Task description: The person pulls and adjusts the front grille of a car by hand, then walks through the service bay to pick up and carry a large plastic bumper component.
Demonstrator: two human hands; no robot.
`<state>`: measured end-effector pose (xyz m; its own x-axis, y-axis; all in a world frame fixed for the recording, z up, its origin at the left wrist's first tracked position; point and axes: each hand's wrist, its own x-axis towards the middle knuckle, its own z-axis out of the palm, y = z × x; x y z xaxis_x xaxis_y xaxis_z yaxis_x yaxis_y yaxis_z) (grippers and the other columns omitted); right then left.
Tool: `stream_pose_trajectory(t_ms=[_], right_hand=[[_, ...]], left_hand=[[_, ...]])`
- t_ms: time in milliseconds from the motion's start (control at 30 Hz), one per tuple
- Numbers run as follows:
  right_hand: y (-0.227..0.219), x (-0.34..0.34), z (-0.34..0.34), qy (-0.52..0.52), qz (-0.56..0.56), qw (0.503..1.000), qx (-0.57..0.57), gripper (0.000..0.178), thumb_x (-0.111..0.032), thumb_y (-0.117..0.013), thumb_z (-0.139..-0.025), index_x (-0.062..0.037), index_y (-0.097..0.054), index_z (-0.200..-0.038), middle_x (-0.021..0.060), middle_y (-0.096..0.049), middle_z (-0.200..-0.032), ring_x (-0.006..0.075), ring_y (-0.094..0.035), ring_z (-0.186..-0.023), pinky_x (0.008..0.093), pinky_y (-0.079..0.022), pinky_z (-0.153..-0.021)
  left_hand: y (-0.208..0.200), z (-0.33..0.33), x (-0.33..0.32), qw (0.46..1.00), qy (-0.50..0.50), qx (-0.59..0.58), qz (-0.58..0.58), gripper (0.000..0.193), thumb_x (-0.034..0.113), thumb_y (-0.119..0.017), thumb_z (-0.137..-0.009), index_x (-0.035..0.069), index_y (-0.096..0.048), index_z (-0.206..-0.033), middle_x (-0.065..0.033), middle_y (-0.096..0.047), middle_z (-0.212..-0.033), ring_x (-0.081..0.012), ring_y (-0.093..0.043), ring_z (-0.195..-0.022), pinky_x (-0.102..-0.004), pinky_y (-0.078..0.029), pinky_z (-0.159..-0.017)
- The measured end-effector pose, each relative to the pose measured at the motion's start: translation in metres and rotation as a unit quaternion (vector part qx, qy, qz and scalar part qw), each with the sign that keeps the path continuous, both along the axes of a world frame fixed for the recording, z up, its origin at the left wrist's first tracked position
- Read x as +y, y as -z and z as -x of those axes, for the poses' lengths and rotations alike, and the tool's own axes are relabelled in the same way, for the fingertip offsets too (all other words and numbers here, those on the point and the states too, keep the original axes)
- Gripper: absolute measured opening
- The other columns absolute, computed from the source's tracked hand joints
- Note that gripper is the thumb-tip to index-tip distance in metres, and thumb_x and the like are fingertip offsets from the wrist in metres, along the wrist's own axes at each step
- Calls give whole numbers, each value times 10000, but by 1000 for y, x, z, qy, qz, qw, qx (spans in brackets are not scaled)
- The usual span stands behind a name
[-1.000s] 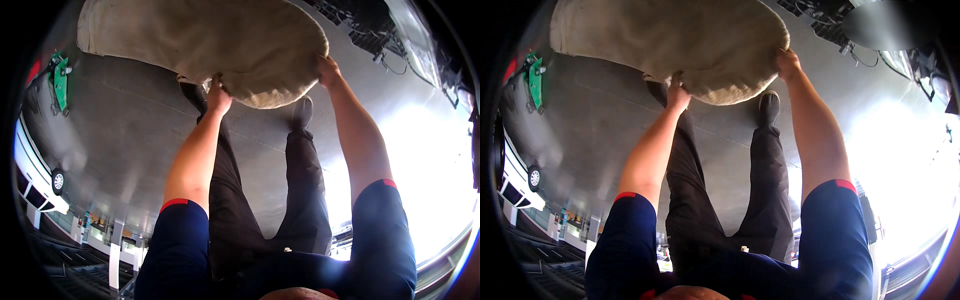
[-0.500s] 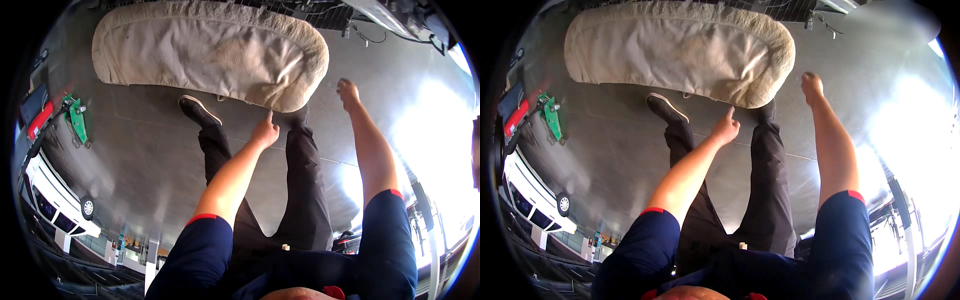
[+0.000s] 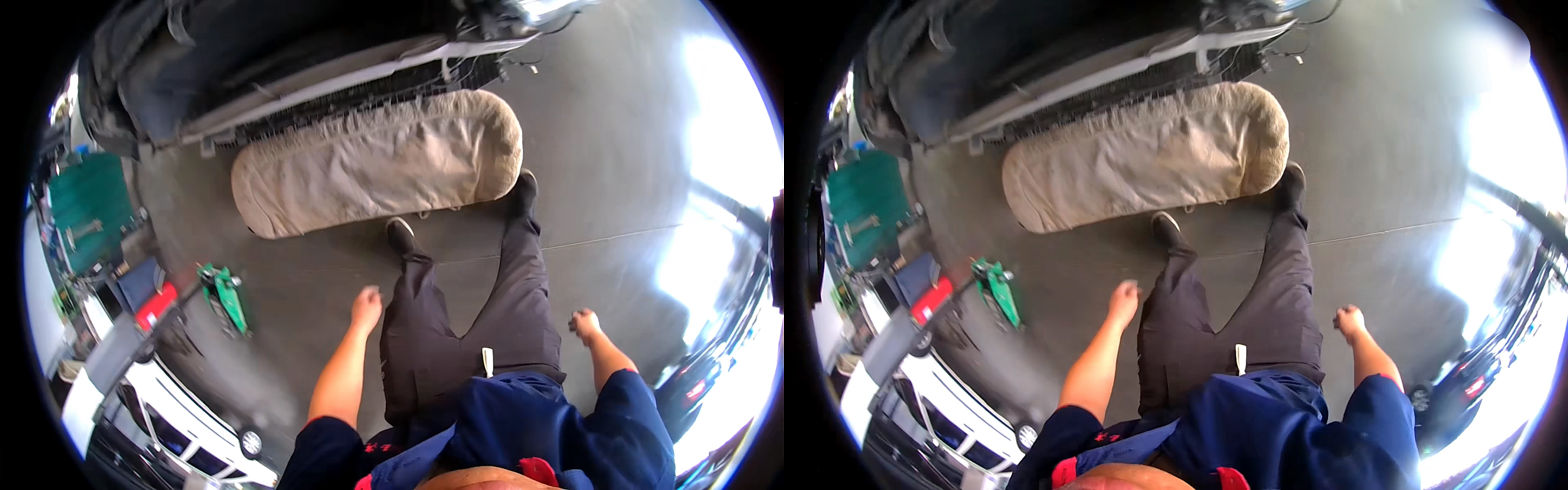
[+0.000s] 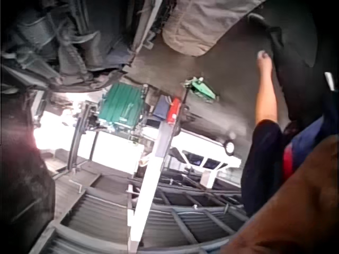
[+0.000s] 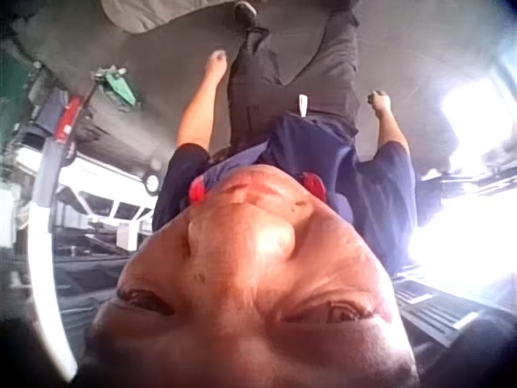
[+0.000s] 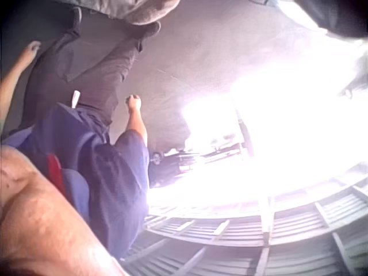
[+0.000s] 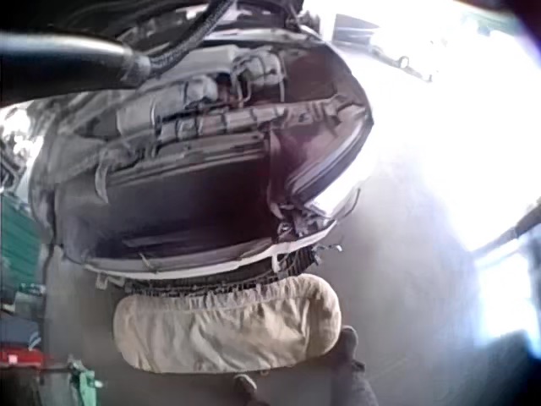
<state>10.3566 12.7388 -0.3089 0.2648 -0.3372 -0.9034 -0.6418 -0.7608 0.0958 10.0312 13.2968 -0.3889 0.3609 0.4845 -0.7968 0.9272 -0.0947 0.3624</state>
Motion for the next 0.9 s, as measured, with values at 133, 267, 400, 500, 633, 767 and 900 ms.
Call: stream_pose_trajectory(t_ms=[133, 267, 400, 500, 633, 767, 900], right_hand=[[-46, -32, 122, 34, -24, 994, 105, 236, -117, -597, -951, 42, -680, -1105, 158, -738, -892, 250, -701, -710, 364, -548, -640], [-66, -24, 182, 116, -79, 986, 84, 226, -129, -590, -961, 27, -685, -1095, 136, -732, -873, 233, -694, -701, 350, -533, -622], [-68, -64, 225, 269, -134, 953, 24, 264, -166, -569, -988, -6, -659, -1177, 102, -732, -912, 178, -683, -717, 328, -521, -608], [-99, -108, 253, 314, -163, 934, -56, 278, -184, -566, -999, -17, -644, -1207, 90, -730, -930, 164, -676, -745, 324, -521, -602], [-129, -159, 260, 276, -187, 941, -53, 283, -240, -603, -972, -84, -697, -1188, 60, -746, -969, 167, -677, -759, 310, -542, -656], [-137, -219, 248, 406, -185, 871, -204, 306, -212, -565, -1008, -23, -665, -1227, 86, -740, -1015, 155, -694, -807, 304, -547, -684], [-165, -285, 246, 531, -215, 750, -331, 289, -176, -546, -1025, -8, -650, -1235, 90, -721, -971, 162, -674, -767, 294, -533, -679]], left_hand=[[-85, 106, 37, 993, 55, 101, -34, 334, 253, -552, -976, 43, -700, -1189, -206, -733, -1134, -372, -689, -1112, -427, -536, -950], [-148, 208, 41, 983, 23, 170, -59, 309, 267, -563, -957, 48, -734, -1092, -171, -761, -1029, -326, -727, -993, -412, -553, -898], [-177, 160, 5, 963, 116, 241, 24, 317, 255, -548, -950, 40, -740, -1081, -137, -764, -896, -240, -734, -870, -379, -569, -799], [-179, 68, -41, 988, 83, 113, 65, 325, 210, -520, -981, 10, -708, -1155, -111, -759, -979, -214, -718, -891, -373, -559, -822], [-196, -82, -90, 974, 215, -1, 64, 322, 210, -526, -1045, 5, -626, -1272, -116, -732, -930, -199, -681, -779, -347, -549, -678], [-198, -200, -167, 973, 230, -13, 25, 294, 246, -478, -1063, 14, -629, -1162, -110, -734, -875, -188, -682, -665, -335, -525, -550], [-183, -296, -252, 932, 358, -29, 51, 296, 206, -510, -971, 0, -656, -1125, -138, -748, -926, -205, -705, -711, -344, -545, -577]])
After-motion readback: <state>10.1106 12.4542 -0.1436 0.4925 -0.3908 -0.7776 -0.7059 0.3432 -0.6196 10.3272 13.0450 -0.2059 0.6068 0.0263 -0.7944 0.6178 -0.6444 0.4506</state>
